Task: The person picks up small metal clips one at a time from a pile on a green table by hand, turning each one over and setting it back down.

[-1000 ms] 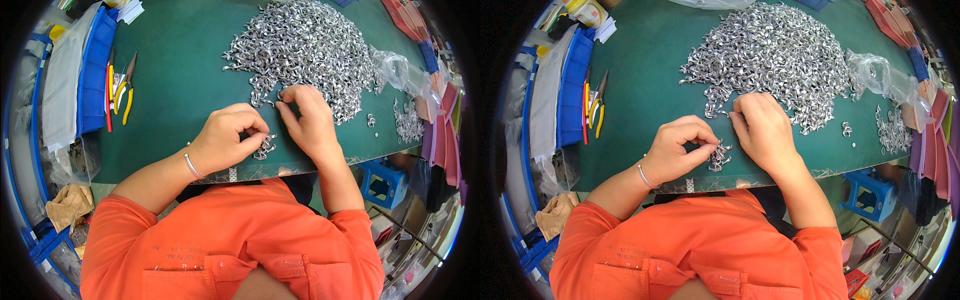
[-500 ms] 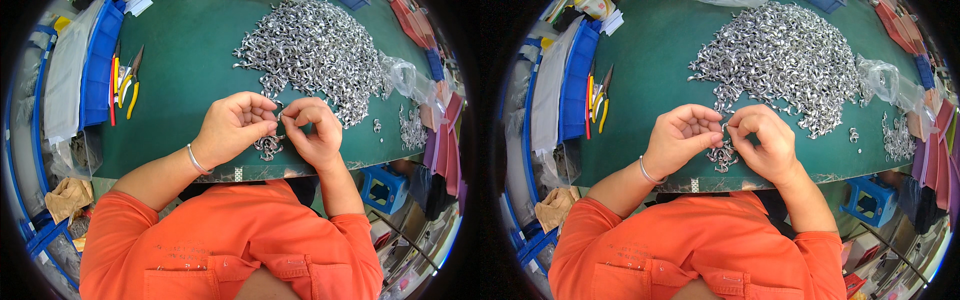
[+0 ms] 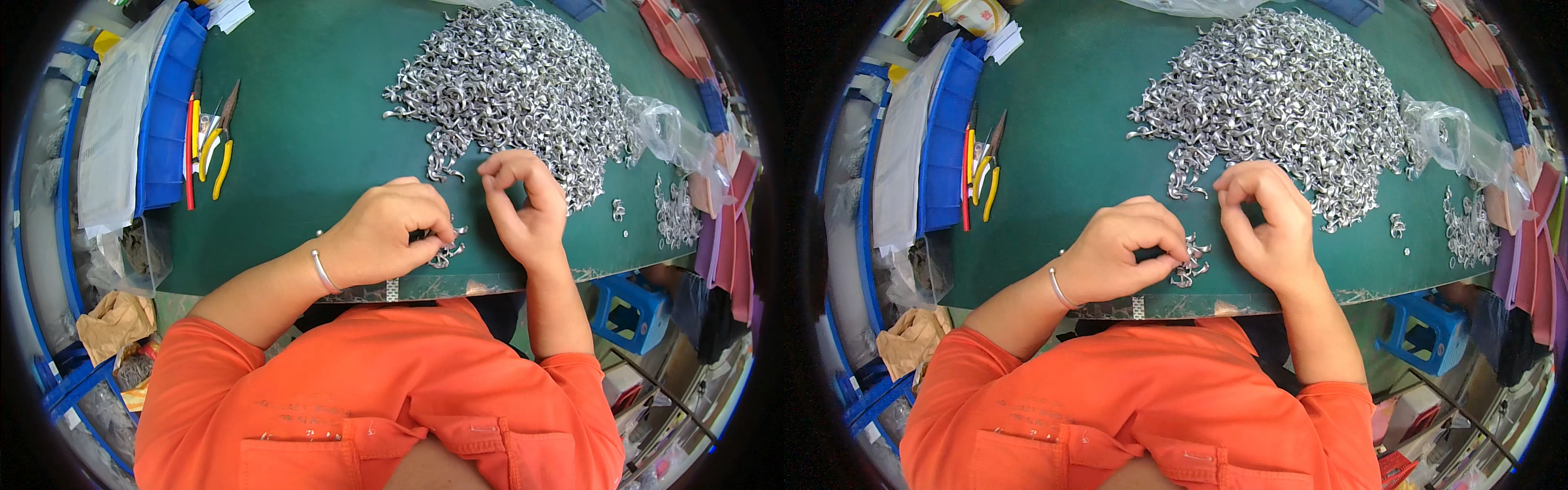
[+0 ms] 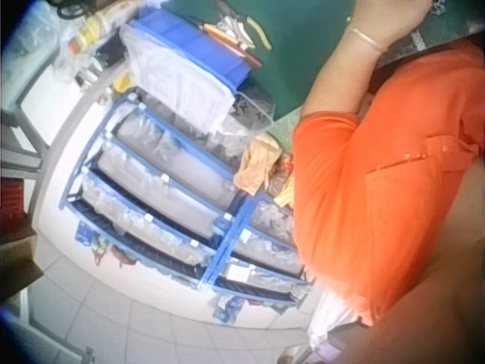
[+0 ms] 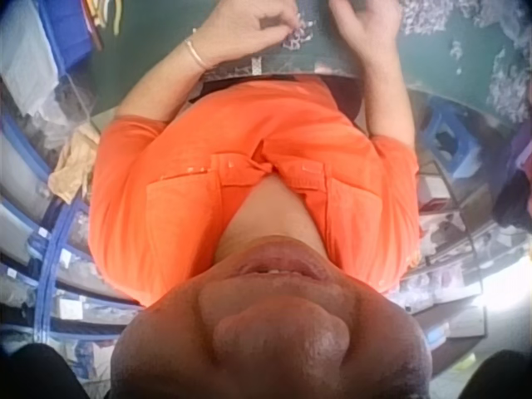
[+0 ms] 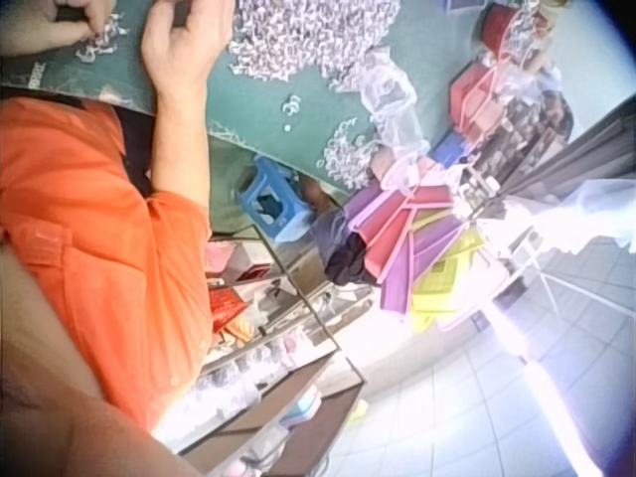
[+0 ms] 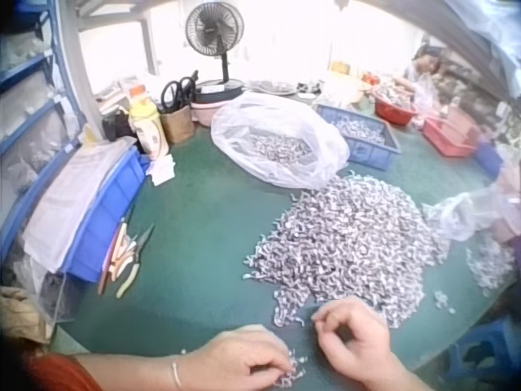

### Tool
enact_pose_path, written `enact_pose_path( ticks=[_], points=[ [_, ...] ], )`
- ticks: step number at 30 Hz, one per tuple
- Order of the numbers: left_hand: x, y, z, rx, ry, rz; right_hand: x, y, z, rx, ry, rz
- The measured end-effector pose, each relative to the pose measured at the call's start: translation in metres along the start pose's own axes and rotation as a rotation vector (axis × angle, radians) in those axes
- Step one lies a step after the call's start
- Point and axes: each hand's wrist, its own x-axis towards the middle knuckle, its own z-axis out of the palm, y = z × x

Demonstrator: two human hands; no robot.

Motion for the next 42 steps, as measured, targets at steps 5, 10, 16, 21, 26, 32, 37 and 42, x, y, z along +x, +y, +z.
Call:
enact_pose_path(
  ticks=[5, 10, 16, 21, 26, 32, 37, 42],
  points=[
    [0.002, 0.008, -0.001, -0.047, 0.076, -0.162, 0.004, 0.0, 0.011, -0.243, -0.157, -0.073],
    [0.005, 0.01, 0.002, -0.471, 0.258, -0.483, 0.001, -0.008, 0.011, -0.066, -0.074, -0.083],
    [0.005, 0.004, 0.0, -0.681, 0.239, -0.503, 0.0, -0.013, 0.009, 0.091, -0.091, -0.112],
    [0.004, 0.002, 0.006, -0.437, 0.354, -0.267, 0.003, -0.003, 0.015, -0.16, -0.138, -0.058],
    [0.003, -0.001, 0.008, -0.282, 0.395, -0.155, 0.001, -0.003, 0.011, -0.275, -0.194, -0.055],
    [0.004, -0.001, 0.012, -0.229, 0.419, -0.129, 0.004, -0.001, 0.018, -0.276, -0.159, -0.128],
    [0.002, 0.008, 0.005, -0.129, 0.264, -0.194, 0.003, -0.005, 0.015, -0.286, -0.209, -0.081],
    [-0.002, 0.006, 0.003, 0.048, -0.008, -0.067, -0.001, 0.0, 0.014, -0.264, -0.172, -0.058]
  ],
)
